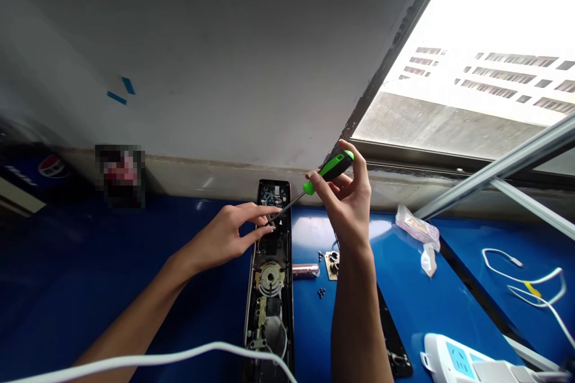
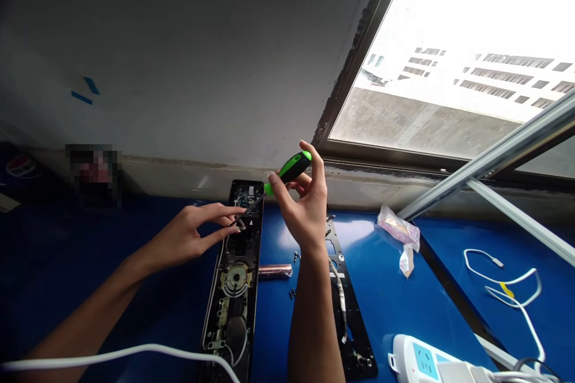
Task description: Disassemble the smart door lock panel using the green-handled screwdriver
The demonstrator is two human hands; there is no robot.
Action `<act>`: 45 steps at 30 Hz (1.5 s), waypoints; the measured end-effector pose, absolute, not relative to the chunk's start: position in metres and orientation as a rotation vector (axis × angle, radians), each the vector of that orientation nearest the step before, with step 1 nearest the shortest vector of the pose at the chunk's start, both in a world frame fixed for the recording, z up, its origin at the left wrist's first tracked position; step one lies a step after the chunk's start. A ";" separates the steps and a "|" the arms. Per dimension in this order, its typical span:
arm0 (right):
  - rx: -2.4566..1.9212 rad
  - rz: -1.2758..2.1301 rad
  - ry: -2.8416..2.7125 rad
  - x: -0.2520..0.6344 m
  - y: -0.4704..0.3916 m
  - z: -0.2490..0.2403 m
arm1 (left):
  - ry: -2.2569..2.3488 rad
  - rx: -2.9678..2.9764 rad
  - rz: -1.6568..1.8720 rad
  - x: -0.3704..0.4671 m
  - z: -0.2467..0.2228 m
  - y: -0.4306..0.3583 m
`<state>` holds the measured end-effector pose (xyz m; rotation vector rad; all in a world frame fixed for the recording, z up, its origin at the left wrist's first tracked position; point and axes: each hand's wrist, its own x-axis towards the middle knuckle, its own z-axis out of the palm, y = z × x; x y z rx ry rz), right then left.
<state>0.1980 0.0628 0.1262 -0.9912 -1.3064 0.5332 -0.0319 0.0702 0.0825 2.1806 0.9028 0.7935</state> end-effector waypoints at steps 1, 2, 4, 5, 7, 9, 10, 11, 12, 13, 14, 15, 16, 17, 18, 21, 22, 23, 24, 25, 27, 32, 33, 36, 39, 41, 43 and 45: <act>-0.974 0.536 -1.330 0.197 0.062 0.127 | 0.899 2.199 0.807 -0.032 0.082 0.071; -0.947 0.525 -1.342 0.195 0.061 0.129 | 0.893 2.220 0.824 -0.032 0.082 0.072; -0.877 0.476 -1.363 0.190 0.058 0.131 | 0.882 2.276 0.863 -0.035 0.082 0.073; -0.843 0.446 -1.386 0.187 0.057 0.133 | 0.885 2.310 0.877 -0.036 0.083 0.074; -0.800 0.391 -1.460 0.182 0.054 0.134 | 0.933 2.372 0.878 -0.041 0.085 0.076; -0.799 0.331 -1.536 0.178 0.051 0.134 | 1.018 2.391 0.836 -0.045 0.086 0.078; -0.804 0.296 -1.566 0.175 0.050 0.134 | 1.059 2.385 0.809 -0.047 0.086 0.078; -0.810 0.263 -1.588 0.173 0.050 0.134 | 1.090 2.372 0.786 -0.048 0.085 0.079; -0.814 0.237 -1.607 0.171 0.049 0.133 | 1.107 2.356 0.766 -0.048 0.084 0.079; -0.813 0.219 -1.625 0.169 0.050 0.132 | 1.111 2.341 0.752 -0.048 0.083 0.079; -0.804 0.210 -1.647 0.166 0.050 0.132 | 1.105 2.329 0.741 -0.048 0.081 0.080; -0.786 0.205 -1.675 0.164 0.051 0.132 | 1.094 2.319 0.734 -0.047 0.079 0.080; -0.765 0.200 -1.706 0.162 0.052 0.131 | 1.083 2.311 0.728 -0.046 0.077 0.080; -0.747 0.189 -1.737 0.160 0.053 0.131 | 1.075 2.305 0.725 -0.045 0.076 0.080; -0.736 0.172 -1.767 0.158 0.054 0.132 | 1.070 2.301 0.726 -0.044 0.074 0.079; -0.768 0.109 -1.820 0.154 0.055 0.132 | 1.064 2.298 0.743 -0.042 0.072 0.078; -0.784 0.094 -1.827 0.154 0.055 0.132 | 1.057 2.299 0.745 -0.042 0.072 0.078; -0.794 0.088 -1.831 0.154 0.055 0.131 | 1.051 2.300 0.745 -0.042 0.072 0.078; -0.797 0.089 -1.832 0.154 0.056 0.131 | 1.048 2.302 0.743 -0.041 0.072 0.077; -0.796 0.094 -1.832 0.154 0.056 0.130 | 1.047 2.302 0.742 -0.041 0.071 0.077; -0.795 0.112 -1.831 0.154 0.057 0.129 | 1.061 2.298 0.744 -0.040 0.070 0.077; -0.836 0.113 -1.840 0.155 0.060 0.125 | 1.077 2.299 0.772 -0.038 0.065 0.078; -0.837 0.108 -1.843 0.155 0.061 0.125 | 1.078 2.302 0.770 -0.038 0.064 0.078; -0.815 0.095 -1.852 0.155 0.061 0.125 | 1.084 2.304 0.760 -0.038 0.064 0.079; -0.809 0.065 -1.854 0.154 0.061 0.124 | 1.081 2.301 0.767 -0.038 0.064 0.079; -0.823 0.034 -1.855 0.153 0.062 0.122 | 1.081 2.301 0.767 -0.038 0.063 0.080; -0.843 -0.011 -1.853 0.152 0.064 0.119 | 1.084 2.303 0.756 -0.039 0.062 0.080; -0.850 -0.051 -1.837 0.150 0.065 0.117 | 1.093 2.303 0.741 -0.040 0.060 0.081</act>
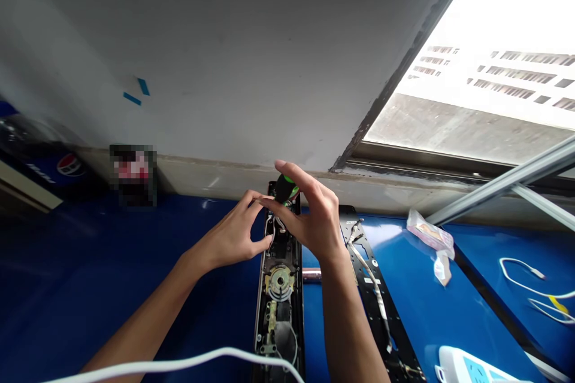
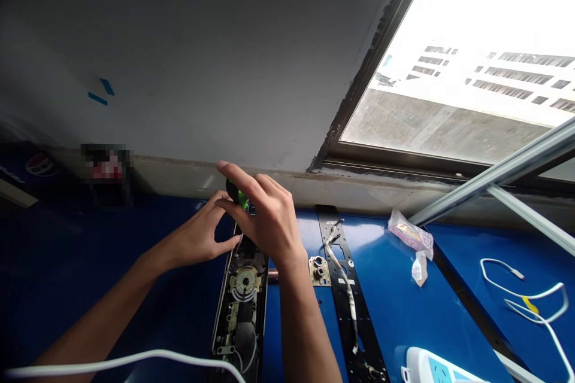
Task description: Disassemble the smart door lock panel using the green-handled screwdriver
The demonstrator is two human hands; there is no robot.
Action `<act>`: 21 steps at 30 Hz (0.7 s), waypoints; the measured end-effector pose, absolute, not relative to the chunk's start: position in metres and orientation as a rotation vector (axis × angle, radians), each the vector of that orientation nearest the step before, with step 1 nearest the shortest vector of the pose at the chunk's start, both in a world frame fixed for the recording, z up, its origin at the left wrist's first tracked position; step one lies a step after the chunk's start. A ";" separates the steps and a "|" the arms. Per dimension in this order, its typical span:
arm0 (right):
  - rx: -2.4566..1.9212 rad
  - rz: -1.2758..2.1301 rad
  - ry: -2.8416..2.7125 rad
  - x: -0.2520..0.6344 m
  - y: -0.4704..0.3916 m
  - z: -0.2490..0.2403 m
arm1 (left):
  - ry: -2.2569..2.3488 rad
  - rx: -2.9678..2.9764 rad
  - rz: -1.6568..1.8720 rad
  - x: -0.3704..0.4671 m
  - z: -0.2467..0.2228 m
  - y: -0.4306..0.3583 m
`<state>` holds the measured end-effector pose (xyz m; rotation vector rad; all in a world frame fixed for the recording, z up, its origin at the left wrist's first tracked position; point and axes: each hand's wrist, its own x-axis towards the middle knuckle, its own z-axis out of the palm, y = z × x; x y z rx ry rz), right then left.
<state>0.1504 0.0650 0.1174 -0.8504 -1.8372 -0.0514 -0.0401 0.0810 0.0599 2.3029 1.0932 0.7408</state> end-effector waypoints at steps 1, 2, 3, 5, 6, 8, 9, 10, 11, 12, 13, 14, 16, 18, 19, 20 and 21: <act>-0.853 -0.051 -1.828 0.150 0.065 0.118 | 1.102 2.299 0.731 -0.041 0.059 0.081; -0.843 -0.035 -1.823 0.150 0.064 0.119 | 1.113 2.292 0.722 -0.041 0.058 0.081; -0.822 0.001 -1.823 0.149 0.063 0.122 | 1.125 2.283 0.712 -0.041 0.057 0.082; -0.740 0.102 -1.830 0.149 0.060 0.127 | 1.143 2.252 0.697 -0.041 0.056 0.082; -0.693 0.151 -1.828 0.149 0.059 0.130 | 1.144 2.227 0.690 -0.041 0.056 0.082; -0.623 0.197 -1.793 0.148 0.057 0.134 | 1.138 2.156 0.683 -0.040 0.057 0.082; -0.618 0.189 -1.762 0.148 0.056 0.135 | 1.133 2.111 0.681 -0.040 0.058 0.082; -0.625 0.162 -1.725 0.148 0.056 0.135 | 1.128 2.066 0.678 -0.039 0.059 0.082; -0.641 0.130 -1.692 0.148 0.056 0.135 | 1.121 2.025 0.679 -0.039 0.060 0.082; -0.662 0.107 -1.674 0.148 0.056 0.135 | 1.112 1.992 0.685 -0.038 0.061 0.082; -0.679 0.109 -1.676 0.149 0.056 0.135 | 1.097 1.964 0.692 -0.038 0.062 0.082; -0.679 0.142 -1.695 0.149 0.056 0.135 | 1.079 1.943 0.696 -0.038 0.062 0.082; -0.628 0.257 -1.753 0.151 0.055 0.135 | 1.052 1.914 0.699 -0.038 0.063 0.082; -0.579 0.314 -1.764 0.151 0.055 0.136 | 1.042 1.889 0.681 -0.038 0.061 0.082; -0.575 0.292 -1.745 0.150 0.055 0.136 | 1.046 1.880 0.664 -0.039 0.060 0.083; -0.589 0.244 -1.717 0.150 0.055 0.136 | 1.053 1.875 0.646 -0.039 0.059 0.083; -0.610 0.192 -1.685 0.150 0.055 0.136 | 1.060 1.876 0.626 -0.040 0.059 0.083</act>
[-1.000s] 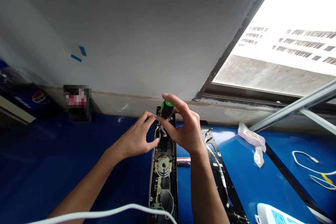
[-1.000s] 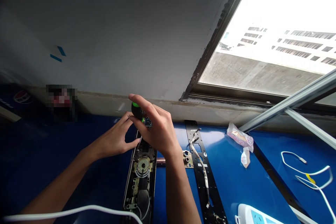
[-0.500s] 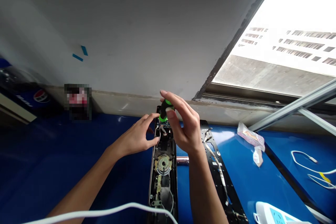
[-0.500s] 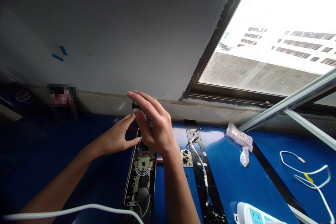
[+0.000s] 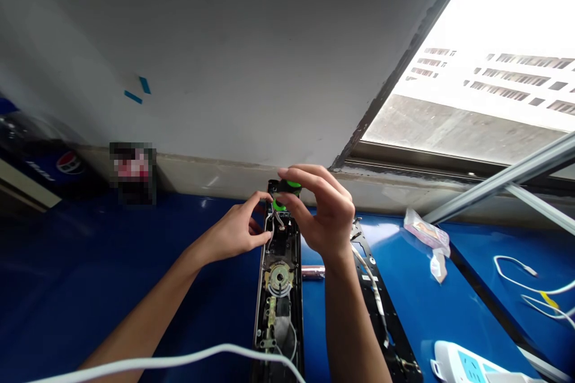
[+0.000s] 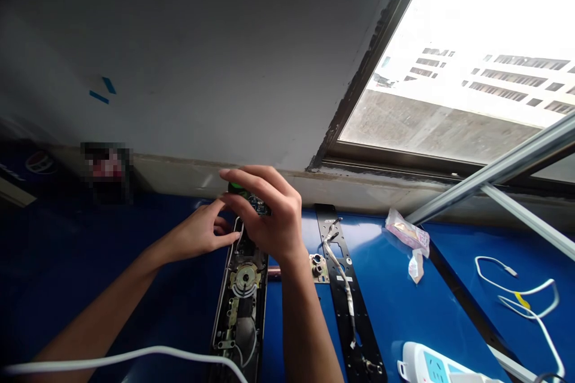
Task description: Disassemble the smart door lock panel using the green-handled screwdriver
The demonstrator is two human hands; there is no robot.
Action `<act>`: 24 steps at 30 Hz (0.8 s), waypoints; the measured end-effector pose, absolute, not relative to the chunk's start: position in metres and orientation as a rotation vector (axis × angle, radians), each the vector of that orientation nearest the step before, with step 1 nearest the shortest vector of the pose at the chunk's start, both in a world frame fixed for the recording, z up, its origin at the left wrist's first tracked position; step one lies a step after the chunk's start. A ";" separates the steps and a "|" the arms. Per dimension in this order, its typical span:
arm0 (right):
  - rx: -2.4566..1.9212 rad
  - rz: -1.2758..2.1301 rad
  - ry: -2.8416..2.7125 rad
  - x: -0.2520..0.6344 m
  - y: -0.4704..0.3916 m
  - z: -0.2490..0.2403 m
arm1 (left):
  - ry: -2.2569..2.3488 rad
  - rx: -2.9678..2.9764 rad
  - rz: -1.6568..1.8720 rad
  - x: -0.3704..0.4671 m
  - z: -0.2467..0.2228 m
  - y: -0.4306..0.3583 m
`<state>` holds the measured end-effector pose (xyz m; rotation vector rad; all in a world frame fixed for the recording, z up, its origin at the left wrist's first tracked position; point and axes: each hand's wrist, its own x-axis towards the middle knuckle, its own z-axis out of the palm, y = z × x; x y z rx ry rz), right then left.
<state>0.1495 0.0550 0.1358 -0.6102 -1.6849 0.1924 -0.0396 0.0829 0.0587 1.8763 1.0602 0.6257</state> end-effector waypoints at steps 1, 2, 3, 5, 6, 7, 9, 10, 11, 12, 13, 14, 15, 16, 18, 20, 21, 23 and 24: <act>-0.630 0.153 -1.660 0.149 0.055 0.136 | 1.065 1.881 0.608 -0.040 0.058 0.083; -0.647 0.140 -1.653 0.149 0.055 0.135 | 1.067 1.886 0.599 -0.040 0.058 0.083; -0.654 0.159 -1.665 0.149 0.055 0.135 | 1.062 1.887 0.598 -0.040 0.059 0.083; -0.634 0.272 -1.713 0.150 0.055 0.135 | 1.034 1.876 0.609 -0.040 0.060 0.083; -0.611 0.332 -1.732 0.150 0.055 0.134 | 1.021 1.868 0.617 -0.039 0.061 0.083; -0.590 0.366 -1.734 0.150 0.055 0.134 | 1.016 1.862 0.624 -0.039 0.061 0.083; -0.580 0.331 -1.698 0.150 0.056 0.134 | 1.024 1.865 0.634 -0.038 0.062 0.083; -0.597 0.275 -1.673 0.150 0.057 0.134 | 1.034 1.869 0.640 -0.038 0.062 0.083; -0.618 0.219 -1.655 0.150 0.057 0.134 | 1.044 1.873 0.645 -0.038 0.062 0.083; -0.640 0.186 -1.649 0.150 0.057 0.133 | 1.051 1.876 0.647 -0.038 0.062 0.082; -0.652 0.189 -1.662 0.151 0.057 0.133 | 1.052 1.876 0.646 -0.038 0.062 0.082; -0.648 0.227 -1.683 0.151 0.058 0.133 | 1.048 1.874 0.644 -0.038 0.062 0.082; -0.630 0.287 -1.711 0.152 0.057 0.133 | 1.041 1.869 0.640 -0.038 0.062 0.081; -0.603 0.350 -1.733 0.153 0.057 0.132 | 1.034 1.863 0.637 -0.038 0.062 0.081; -0.560 0.408 -1.731 0.154 0.058 0.132 | 1.028 1.856 0.635 -0.038 0.062 0.081; -0.578 0.341 -1.687 0.155 0.058 0.131 | 1.039 1.860 0.642 -0.037 0.063 0.081; -0.600 0.286 -1.659 0.156 0.059 0.131 | 1.043 1.862 0.644 -0.037 0.063 0.081; -0.631 0.214 -1.646 0.157 0.059 0.132 | 1.043 1.863 0.643 -0.037 0.064 0.081; -0.633 0.218 -1.660 0.157 0.059 0.132 | 1.039 1.861 0.641 -0.036 0.065 0.081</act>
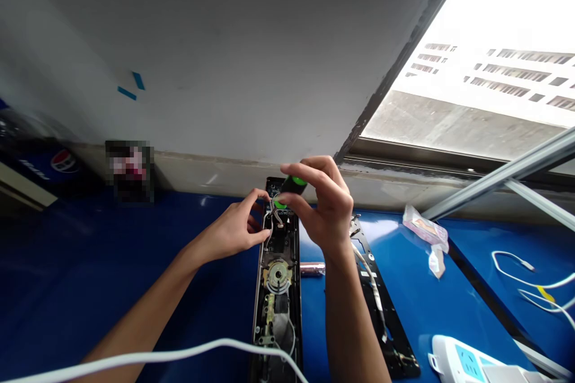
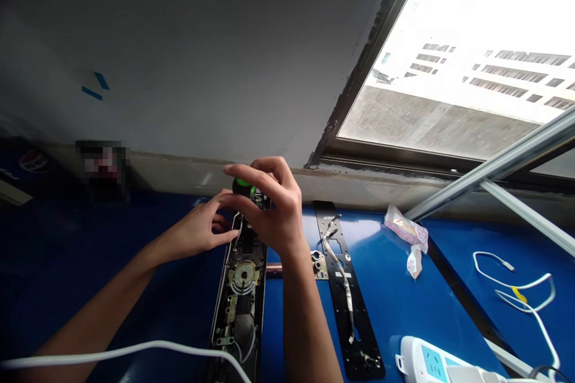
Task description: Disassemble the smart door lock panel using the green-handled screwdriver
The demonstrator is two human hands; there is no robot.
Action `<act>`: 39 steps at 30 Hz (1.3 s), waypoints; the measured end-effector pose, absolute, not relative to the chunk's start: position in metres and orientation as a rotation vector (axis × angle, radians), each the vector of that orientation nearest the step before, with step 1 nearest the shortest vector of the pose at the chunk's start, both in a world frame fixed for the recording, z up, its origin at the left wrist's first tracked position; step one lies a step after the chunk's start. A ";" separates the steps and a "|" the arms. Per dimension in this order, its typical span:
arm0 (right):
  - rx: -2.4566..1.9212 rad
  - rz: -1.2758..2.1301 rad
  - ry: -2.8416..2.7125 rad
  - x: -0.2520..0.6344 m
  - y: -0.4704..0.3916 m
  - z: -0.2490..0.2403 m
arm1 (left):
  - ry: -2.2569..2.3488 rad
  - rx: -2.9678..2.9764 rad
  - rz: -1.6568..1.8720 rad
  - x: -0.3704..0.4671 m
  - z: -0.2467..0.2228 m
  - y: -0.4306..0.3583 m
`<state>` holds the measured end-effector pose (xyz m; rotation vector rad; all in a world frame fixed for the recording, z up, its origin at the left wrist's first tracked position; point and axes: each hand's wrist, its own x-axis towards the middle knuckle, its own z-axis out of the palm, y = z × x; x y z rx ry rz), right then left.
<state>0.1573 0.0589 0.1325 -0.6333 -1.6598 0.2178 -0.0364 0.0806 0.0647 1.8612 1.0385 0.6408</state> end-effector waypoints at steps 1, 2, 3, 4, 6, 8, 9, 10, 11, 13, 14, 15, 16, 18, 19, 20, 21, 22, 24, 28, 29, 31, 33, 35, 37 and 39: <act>-0.626 0.251 -1.684 0.158 0.059 0.133 | 1.034 1.859 0.638 -0.036 0.065 0.080; -0.611 0.302 -1.710 0.158 0.058 0.133 | 1.030 1.859 0.635 -0.036 0.066 0.080; -0.596 0.356 -1.730 0.157 0.058 0.134 | 1.030 1.860 0.635 -0.036 0.066 0.080; -0.583 0.391 -1.734 0.157 0.057 0.134 | 1.030 1.862 0.636 -0.037 0.066 0.080; -0.580 0.371 -1.708 0.156 0.057 0.134 | 1.037 1.864 0.641 -0.037 0.065 0.081; -0.609 0.265 -1.662 0.156 0.057 0.134 | 1.044 1.862 0.647 -0.037 0.064 0.081; -0.629 0.217 -1.654 0.156 0.057 0.134 | 1.043 1.860 0.647 -0.037 0.064 0.081; -0.650 0.191 -1.661 0.156 0.057 0.134 | 1.039 1.859 0.648 -0.037 0.064 0.081; -0.669 0.195 -1.681 0.156 0.057 0.134 | 1.034 1.858 0.651 -0.037 0.063 0.081; -0.673 0.263 -1.743 0.157 0.058 0.134 | 1.017 1.854 0.658 -0.037 0.064 0.081; -0.657 0.309 -1.767 0.157 0.058 0.133 | 1.011 1.850 0.663 -0.037 0.064 0.081; -0.631 0.342 -1.773 0.158 0.058 0.133 | 1.009 1.843 0.668 -0.036 0.064 0.081; -0.604 0.353 -1.761 0.158 0.058 0.133 | 1.014 1.837 0.671 -0.036 0.064 0.081; -0.583 0.320 -1.710 0.158 0.058 0.132 | 1.028 1.832 0.671 -0.036 0.064 0.081; -0.595 0.284 -1.678 0.157 0.058 0.132 | 1.037 1.833 0.668 -0.036 0.065 0.080; -0.612 0.246 -1.658 0.157 0.058 0.132 | 1.043 1.836 0.662 -0.036 0.065 0.080; -0.634 0.224 -1.654 0.158 0.058 0.132 | 1.046 1.839 0.655 -0.036 0.065 0.080; -0.652 0.222 -1.666 0.158 0.058 0.133 | 1.046 1.843 0.650 -0.037 0.065 0.080; -0.648 0.273 -1.730 0.159 0.057 0.134 | 1.038 1.847 0.649 -0.037 0.065 0.081; -0.578 0.369 -1.777 0.159 0.056 0.134 | 1.018 1.835 0.667 -0.037 0.064 0.081; -0.587 0.348 -1.754 0.158 0.056 0.134 | 1.020 1.832 0.670 -0.037 0.064 0.081; -0.631 0.265 -1.695 0.157 0.056 0.134 | 1.030 1.833 0.668 -0.036 0.063 0.081; -0.663 0.192 -1.670 0.156 0.055 0.134 | 1.043 1.835 0.667 -0.036 0.063 0.081; -0.667 0.216 -1.706 0.157 0.054 0.134 | 1.038 1.832 0.669 -0.036 0.064 0.081; -0.636 0.319 -1.775 0.158 0.053 0.135 | 1.021 1.826 0.675 -0.036 0.064 0.081; -0.610 0.370 -1.804 0.159 0.052 0.135 | 1.014 1.818 0.682 -0.036 0.065 0.080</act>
